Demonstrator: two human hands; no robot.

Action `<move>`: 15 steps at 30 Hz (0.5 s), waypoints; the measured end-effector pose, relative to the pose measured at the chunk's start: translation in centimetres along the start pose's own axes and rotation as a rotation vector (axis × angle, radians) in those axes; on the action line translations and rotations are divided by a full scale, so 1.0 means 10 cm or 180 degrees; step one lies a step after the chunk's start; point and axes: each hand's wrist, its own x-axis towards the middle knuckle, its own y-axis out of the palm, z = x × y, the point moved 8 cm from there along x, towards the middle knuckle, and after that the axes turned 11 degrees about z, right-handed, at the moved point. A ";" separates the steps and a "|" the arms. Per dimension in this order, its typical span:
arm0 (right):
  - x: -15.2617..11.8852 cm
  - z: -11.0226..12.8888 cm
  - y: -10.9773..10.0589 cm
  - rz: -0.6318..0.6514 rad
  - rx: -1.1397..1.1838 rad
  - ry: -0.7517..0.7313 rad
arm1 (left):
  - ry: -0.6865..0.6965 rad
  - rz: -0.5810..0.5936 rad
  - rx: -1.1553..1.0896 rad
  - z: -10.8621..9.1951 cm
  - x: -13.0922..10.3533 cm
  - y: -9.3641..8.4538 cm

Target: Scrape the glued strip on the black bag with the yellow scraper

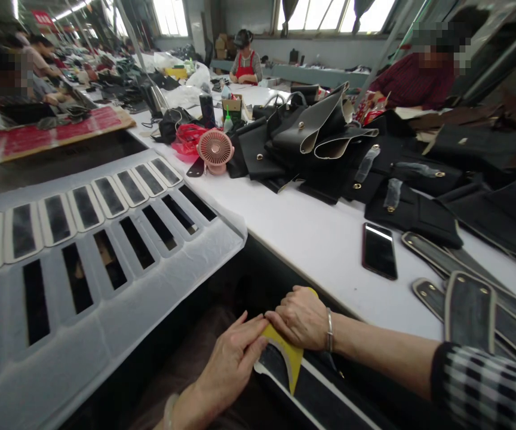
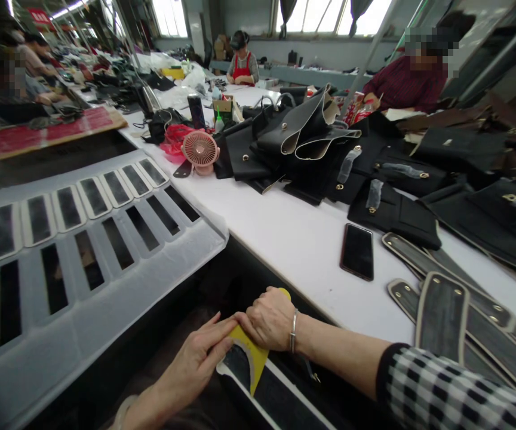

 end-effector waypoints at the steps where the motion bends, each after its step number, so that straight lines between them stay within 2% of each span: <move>1: -0.04 0.02 0.01 0.0004 0.0022 0.0097 | -0.0003 0.0013 -0.0226 0.01 0.02 -0.01; 5: -0.20 0.06 0.04 0.0033 0.0072 0.0360 | -0.0366 0.0110 -0.1960 0.15 0.15 0.03; 6: -0.24 0.05 0.05 0.0043 0.0090 0.0415 | -0.0443 0.0170 -0.2208 0.16 0.19 0.05; 11: -0.55 -0.09 0.13 0.0029 0.0362 0.0845 | -0.0480 0.0517 -0.2184 0.14 0.34 0.14; 15: -1.09 -0.38 0.12 -0.0186 0.0766 0.1714 | -0.0463 0.0744 -0.2117 0.10 0.40 0.15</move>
